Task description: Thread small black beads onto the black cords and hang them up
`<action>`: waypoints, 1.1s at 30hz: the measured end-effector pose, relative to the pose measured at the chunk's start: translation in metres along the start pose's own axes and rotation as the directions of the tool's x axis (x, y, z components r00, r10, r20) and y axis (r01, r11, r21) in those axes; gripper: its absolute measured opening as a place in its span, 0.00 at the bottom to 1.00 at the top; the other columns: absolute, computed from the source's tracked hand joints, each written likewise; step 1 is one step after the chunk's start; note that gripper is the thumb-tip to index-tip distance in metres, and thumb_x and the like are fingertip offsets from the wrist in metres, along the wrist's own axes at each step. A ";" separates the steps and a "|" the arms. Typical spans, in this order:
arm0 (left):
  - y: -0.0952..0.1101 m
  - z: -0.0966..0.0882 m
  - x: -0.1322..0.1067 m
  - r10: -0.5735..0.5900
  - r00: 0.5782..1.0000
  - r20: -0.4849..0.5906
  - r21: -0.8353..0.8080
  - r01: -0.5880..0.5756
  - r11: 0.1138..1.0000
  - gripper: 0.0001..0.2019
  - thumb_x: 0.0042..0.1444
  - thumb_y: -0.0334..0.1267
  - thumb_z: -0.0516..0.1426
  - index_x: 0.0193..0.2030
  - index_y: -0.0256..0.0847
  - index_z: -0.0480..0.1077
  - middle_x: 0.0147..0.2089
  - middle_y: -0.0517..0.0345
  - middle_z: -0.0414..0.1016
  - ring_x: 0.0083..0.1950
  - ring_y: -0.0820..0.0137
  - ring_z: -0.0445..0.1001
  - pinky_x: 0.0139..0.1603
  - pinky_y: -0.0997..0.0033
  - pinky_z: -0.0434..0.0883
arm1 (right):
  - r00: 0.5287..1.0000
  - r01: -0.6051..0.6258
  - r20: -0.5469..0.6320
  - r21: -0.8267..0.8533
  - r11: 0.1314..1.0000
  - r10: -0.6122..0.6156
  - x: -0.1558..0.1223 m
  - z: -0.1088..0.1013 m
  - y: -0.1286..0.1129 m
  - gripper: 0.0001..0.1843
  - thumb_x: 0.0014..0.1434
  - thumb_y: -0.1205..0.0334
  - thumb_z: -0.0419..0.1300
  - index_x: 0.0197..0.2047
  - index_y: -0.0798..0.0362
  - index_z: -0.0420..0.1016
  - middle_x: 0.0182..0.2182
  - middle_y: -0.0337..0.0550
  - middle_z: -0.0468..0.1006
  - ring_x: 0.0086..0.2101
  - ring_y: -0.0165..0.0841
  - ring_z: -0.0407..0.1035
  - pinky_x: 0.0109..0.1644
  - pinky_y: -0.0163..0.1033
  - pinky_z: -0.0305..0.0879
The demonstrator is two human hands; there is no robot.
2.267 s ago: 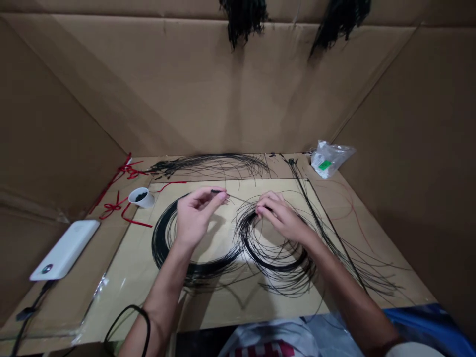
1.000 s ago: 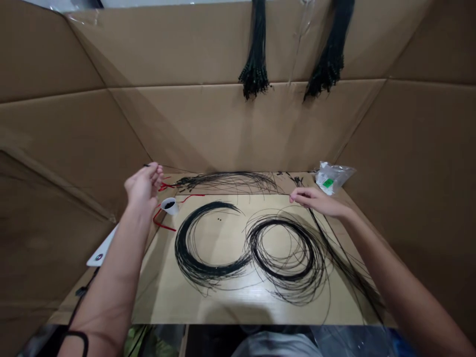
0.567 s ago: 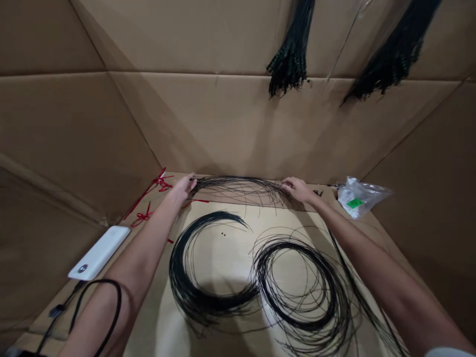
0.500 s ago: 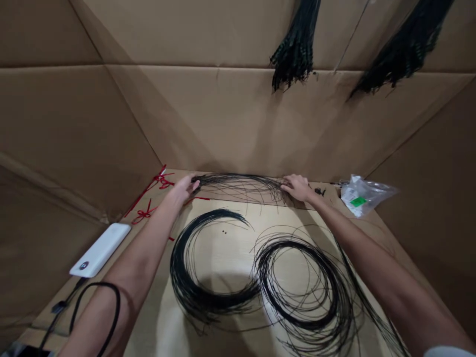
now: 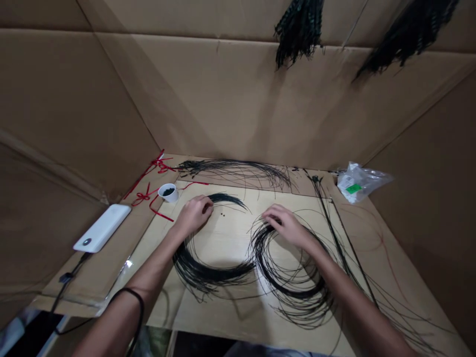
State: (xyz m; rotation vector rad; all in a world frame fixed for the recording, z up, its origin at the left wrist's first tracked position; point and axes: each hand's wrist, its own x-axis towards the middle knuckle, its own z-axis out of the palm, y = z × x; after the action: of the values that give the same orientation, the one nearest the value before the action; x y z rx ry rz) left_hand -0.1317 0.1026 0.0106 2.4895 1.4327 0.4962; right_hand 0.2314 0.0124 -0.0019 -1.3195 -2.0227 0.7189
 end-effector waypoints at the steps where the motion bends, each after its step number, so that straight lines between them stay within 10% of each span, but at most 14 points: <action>1: -0.001 0.002 -0.001 0.005 1.000 0.006 0.024 -0.005 1.000 0.09 0.66 0.38 0.56 0.44 0.41 0.78 0.45 0.47 0.81 0.47 0.57 0.79 0.48 0.60 0.72 | 1.000 -0.002 0.002 -0.008 1.000 0.002 -0.007 0.006 -0.001 0.11 0.75 0.65 0.57 0.47 0.48 0.82 0.46 0.47 0.81 0.50 0.43 0.75 0.57 0.49 0.70; 9: 0.001 -0.001 0.000 -0.006 0.996 -0.086 0.056 0.011 0.998 0.08 0.69 0.38 0.53 0.41 0.43 0.73 0.43 0.46 0.80 0.49 0.53 0.77 0.52 0.56 0.72 | 0.998 -0.031 -0.060 -0.083 0.996 0.026 -0.032 0.018 -0.002 0.13 0.72 0.72 0.56 0.50 0.49 0.80 0.48 0.48 0.79 0.50 0.43 0.74 0.58 0.49 0.71; 17: 0.029 -0.060 -0.037 -0.197 0.958 -0.209 -0.387 0.104 0.916 0.17 0.67 0.50 0.59 0.53 0.40 0.78 0.41 0.53 0.83 0.39 0.64 0.80 0.40 0.67 0.75 | 0.996 0.027 -0.080 -0.189 0.982 -0.042 -0.015 0.019 0.000 0.11 0.73 0.70 0.57 0.49 0.50 0.81 0.46 0.48 0.82 0.48 0.43 0.74 0.56 0.48 0.71; 21: 0.048 -0.088 -0.068 -0.248 0.934 -0.256 -0.454 0.111 0.884 0.15 0.64 0.52 0.63 0.43 0.43 0.81 0.39 0.56 0.85 0.35 0.67 0.79 0.36 0.70 0.74 | 0.999 0.042 -0.006 -0.321 0.946 -0.046 0.001 0.025 0.006 0.10 0.74 0.67 0.58 0.45 0.49 0.82 0.42 0.49 0.82 0.46 0.45 0.74 0.53 0.49 0.70; 29: 0.060 -0.157 -0.055 -0.373 0.562 -0.739 -0.578 -0.243 0.779 0.17 0.57 0.47 0.71 0.42 0.37 0.75 0.38 0.56 0.82 0.35 0.70 0.82 0.42 0.67 0.82 | 0.995 0.030 0.102 -0.348 0.937 0.006 0.020 0.024 0.004 0.08 0.72 0.69 0.58 0.44 0.50 0.78 0.43 0.47 0.78 0.43 0.40 0.73 0.47 0.42 0.67; 33: 0.081 -0.204 -0.042 -0.310 0.490 -0.815 -0.517 -0.373 0.770 0.22 0.55 0.56 0.68 0.41 0.41 0.69 0.41 0.61 0.81 0.41 0.72 0.83 0.44 0.67 0.82 | 0.988 0.045 0.157 -0.313 0.949 0.005 0.028 0.021 0.009 0.09 0.68 0.73 0.57 0.43 0.52 0.76 0.44 0.46 0.77 0.40 0.36 0.72 0.45 0.39 0.66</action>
State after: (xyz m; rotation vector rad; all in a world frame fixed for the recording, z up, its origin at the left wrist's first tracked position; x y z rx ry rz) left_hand -0.1682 0.0310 0.2197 1.6293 1.0786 2.1246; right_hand 0.2120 0.0396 -0.0170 -1.4549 -2.3496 0.5159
